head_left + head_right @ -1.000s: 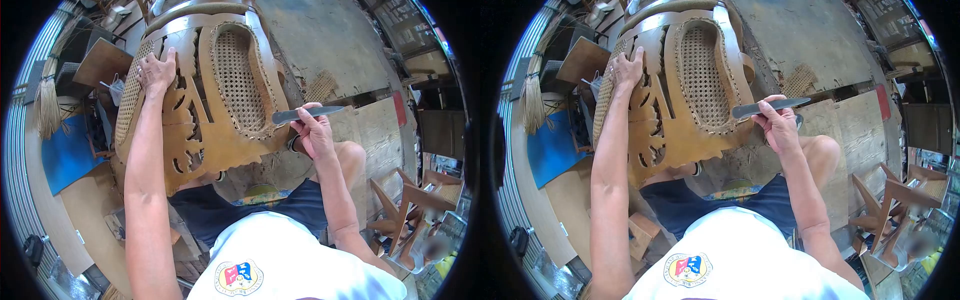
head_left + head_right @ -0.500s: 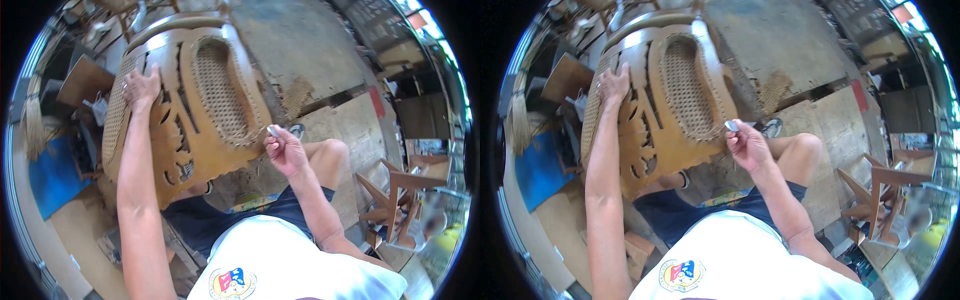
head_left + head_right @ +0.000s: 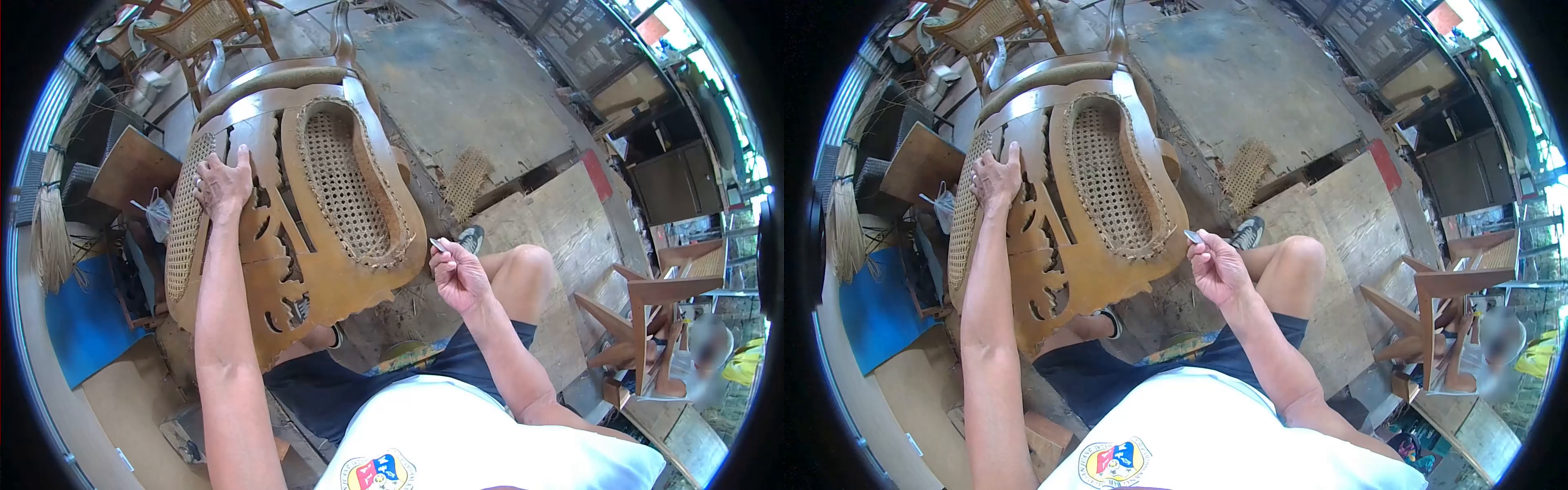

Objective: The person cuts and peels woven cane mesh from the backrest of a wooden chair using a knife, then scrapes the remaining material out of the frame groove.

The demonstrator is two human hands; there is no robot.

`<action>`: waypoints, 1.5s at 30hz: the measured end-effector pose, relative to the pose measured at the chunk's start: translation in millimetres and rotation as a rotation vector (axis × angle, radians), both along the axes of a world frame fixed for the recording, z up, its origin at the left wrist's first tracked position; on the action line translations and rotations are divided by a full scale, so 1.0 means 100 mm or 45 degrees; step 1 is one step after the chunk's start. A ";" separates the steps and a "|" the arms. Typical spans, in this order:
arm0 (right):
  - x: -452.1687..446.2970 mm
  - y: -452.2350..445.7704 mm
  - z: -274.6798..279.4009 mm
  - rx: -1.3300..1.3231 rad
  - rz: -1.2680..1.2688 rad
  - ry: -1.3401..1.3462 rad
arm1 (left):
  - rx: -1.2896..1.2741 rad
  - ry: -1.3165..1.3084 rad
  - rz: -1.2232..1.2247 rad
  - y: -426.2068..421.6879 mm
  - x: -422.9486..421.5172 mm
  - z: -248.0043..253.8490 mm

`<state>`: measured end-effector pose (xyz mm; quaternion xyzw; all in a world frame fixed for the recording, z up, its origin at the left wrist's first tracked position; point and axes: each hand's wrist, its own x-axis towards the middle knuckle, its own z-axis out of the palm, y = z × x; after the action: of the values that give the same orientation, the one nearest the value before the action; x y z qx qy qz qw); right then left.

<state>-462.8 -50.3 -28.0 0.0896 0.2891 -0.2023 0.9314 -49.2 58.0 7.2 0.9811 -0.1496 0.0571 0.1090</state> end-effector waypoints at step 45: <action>0.53 0.25 0.41 -1.509 0.439 0.585 | -0.002 0.057 -0.019 0.03 -0.01 0.01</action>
<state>-409.3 -25.1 12.9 -0.5314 0.3306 -0.1891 0.7567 -50.7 60.7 8.4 0.9809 -0.1544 0.0344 0.1134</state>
